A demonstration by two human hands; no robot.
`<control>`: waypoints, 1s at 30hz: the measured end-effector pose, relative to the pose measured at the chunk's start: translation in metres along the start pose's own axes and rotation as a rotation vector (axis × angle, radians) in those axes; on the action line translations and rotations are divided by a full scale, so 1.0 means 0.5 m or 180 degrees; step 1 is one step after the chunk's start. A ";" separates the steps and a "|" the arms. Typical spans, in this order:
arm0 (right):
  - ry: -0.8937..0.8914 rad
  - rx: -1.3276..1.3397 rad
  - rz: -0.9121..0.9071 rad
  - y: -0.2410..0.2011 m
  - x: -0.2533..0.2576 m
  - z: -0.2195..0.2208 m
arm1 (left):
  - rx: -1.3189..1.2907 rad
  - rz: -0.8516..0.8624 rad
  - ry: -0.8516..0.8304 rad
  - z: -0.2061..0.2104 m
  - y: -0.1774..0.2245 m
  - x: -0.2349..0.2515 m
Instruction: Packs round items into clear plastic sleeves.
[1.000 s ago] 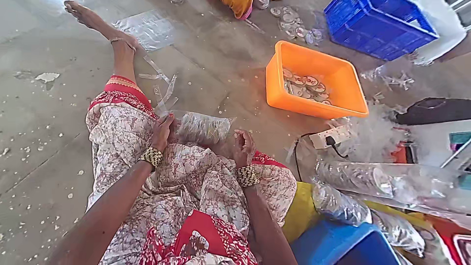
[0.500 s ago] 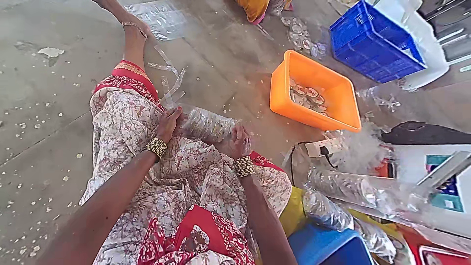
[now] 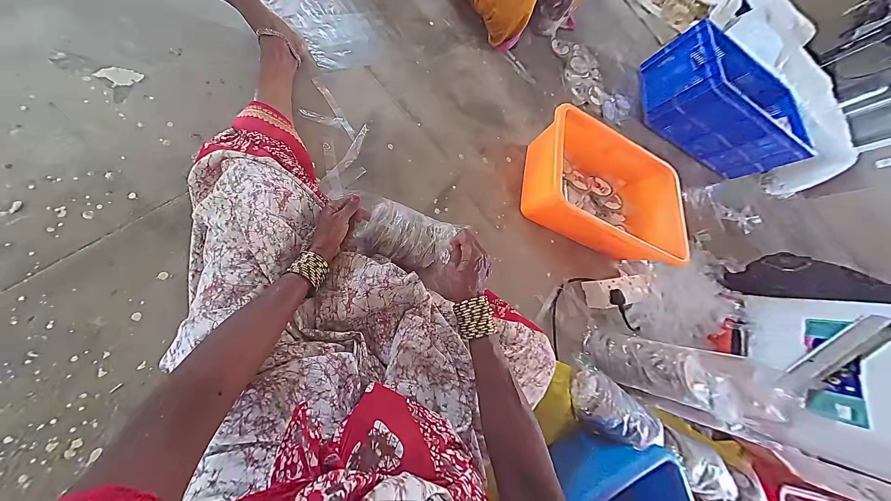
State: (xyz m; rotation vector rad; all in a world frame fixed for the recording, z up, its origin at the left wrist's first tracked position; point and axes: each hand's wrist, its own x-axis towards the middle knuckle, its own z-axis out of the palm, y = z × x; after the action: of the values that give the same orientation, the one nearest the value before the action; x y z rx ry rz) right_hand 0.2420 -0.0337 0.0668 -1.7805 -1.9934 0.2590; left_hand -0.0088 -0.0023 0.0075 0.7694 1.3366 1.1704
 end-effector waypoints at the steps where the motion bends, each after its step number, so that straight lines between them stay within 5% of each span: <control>1: 0.0199 0.0038 -0.0050 -0.004 0.001 -0.002 | -0.0007 0.0013 -0.0004 0.001 0.002 0.002; 7: -0.0484 -0.0303 0.0127 -0.024 0.003 -0.008 | 0.0107 0.0035 -0.0012 0.002 0.003 0.000; 13: 0.0302 -0.0185 -0.0133 -0.029 -0.010 -0.014 | 0.0103 0.0013 0.0029 0.002 0.000 -0.003; 16: -0.0519 -0.0313 0.0250 -0.038 -0.012 0.005 | 0.0080 0.0084 -0.0059 0.001 -0.002 -0.001; 18: -0.0592 -0.0290 0.0196 -0.044 -0.001 -0.008 | 0.0071 0.0124 -0.0050 -0.001 0.000 0.002; 22: 0.0276 -0.0133 -0.0241 -0.056 -0.004 -0.015 | 0.0144 0.0072 0.0029 0.003 0.002 -0.003; 26: -0.0800 -0.0427 0.0189 -0.067 0.002 0.004 | 0.0105 0.0074 -0.0040 0.002 0.003 -0.002; 30: 0.0276 -0.0098 -0.0316 -0.069 -0.004 0.000 | 0.0143 0.0039 -0.0043 0.000 0.004 -0.004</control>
State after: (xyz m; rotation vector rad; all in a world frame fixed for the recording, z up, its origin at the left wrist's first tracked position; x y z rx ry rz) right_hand 0.2114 -0.0409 0.0811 -1.6758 -2.0268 0.1180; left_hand -0.0090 -0.0036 0.0103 0.8174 1.3527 1.1461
